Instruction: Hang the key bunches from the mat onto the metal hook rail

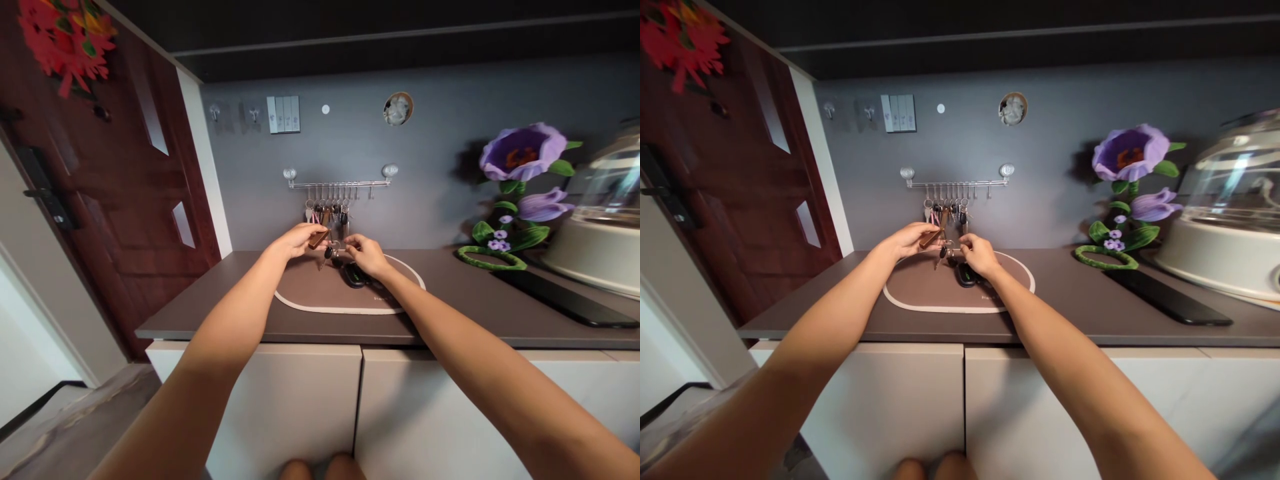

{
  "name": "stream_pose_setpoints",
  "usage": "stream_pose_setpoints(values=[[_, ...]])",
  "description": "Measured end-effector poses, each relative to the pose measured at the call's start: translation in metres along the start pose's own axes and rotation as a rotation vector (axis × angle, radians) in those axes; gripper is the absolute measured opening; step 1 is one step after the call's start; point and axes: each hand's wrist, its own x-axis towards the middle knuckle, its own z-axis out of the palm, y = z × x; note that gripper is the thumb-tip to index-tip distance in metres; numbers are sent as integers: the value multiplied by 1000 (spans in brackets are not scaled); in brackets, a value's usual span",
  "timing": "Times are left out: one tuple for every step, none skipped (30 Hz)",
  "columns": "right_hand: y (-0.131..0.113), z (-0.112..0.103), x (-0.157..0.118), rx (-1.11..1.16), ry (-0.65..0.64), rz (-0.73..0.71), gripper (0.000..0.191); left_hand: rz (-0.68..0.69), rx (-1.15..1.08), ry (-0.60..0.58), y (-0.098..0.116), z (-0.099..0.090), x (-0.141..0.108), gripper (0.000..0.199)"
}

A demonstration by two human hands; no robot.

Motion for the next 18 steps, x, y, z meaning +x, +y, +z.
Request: stream_pose_setpoints(values=[[-1, 0, 0, 6, -1, -4, 22, 2, -41, 0, 1, 0, 0, 6], [-1, 0, -1, 9, 1, -6, 22, 6, -87, -14, 1, 0, 0, 6], [-2, -1, -1, 12, 2, -8, 23, 10, -136, -37, 2, -1, 1, 6], [-3, -1, -1, 14, 3, -10, 23, 14, -181, -64, 2, -1, 1, 5], [-4, -1, -2, 18, 7, -14, 23, 19, -221, -89, 3, -1, 1, 5], [-5, -2, -2, 23, 13, -22, 24, 24, -253, -107, 4, -1, 1, 5], [-5, -2, -2, 31, 23, -32, 24, 29, -277, -115, 5, -1, 1, 5], [-6, -2, -2, 40, 36, -43, 24, 35, -293, -112, 7, 0, 0, 5], [-7, -2, -2, 52, 48, -54, 24, 40, -304, -101, 8, 1, -2, 6], [-8, -2, -3, 65, 56, -63, 23, 45, -312, -83, 10, 2, -3, 6], [-10, -2, -3, 82, 59, -72, 22, 50, -318, -63, 11, 4, -5, 7], [-12, -2, -4, 102, 58, -81, 22, 54, -325, -46, 12, 5, -6, 7], [-14, -2, -5, 122, 56, -90, 21, 59, -334, -31, 14, 7, -7, 7], [-16, -3, -6, 140, 54, -101, 21, 65, -343, -23, 14, 8, -9, 7], [-19, -3, -7, 155, 55, -112, 20, 70, -352, -19, 15, 9, -10, 7], [-21, -4, -8, 165, 56, -120, 20, 76, -358, -20, 15, 10, -10, 7], [-23, -4, -8, 172, 58, -125, 20, 81, -358, -26, 15, 11, -11, 8], [-25, -5, -9, 176, 58, -128, 19, 84, -354, -35, 15, 12, -11, 8]])
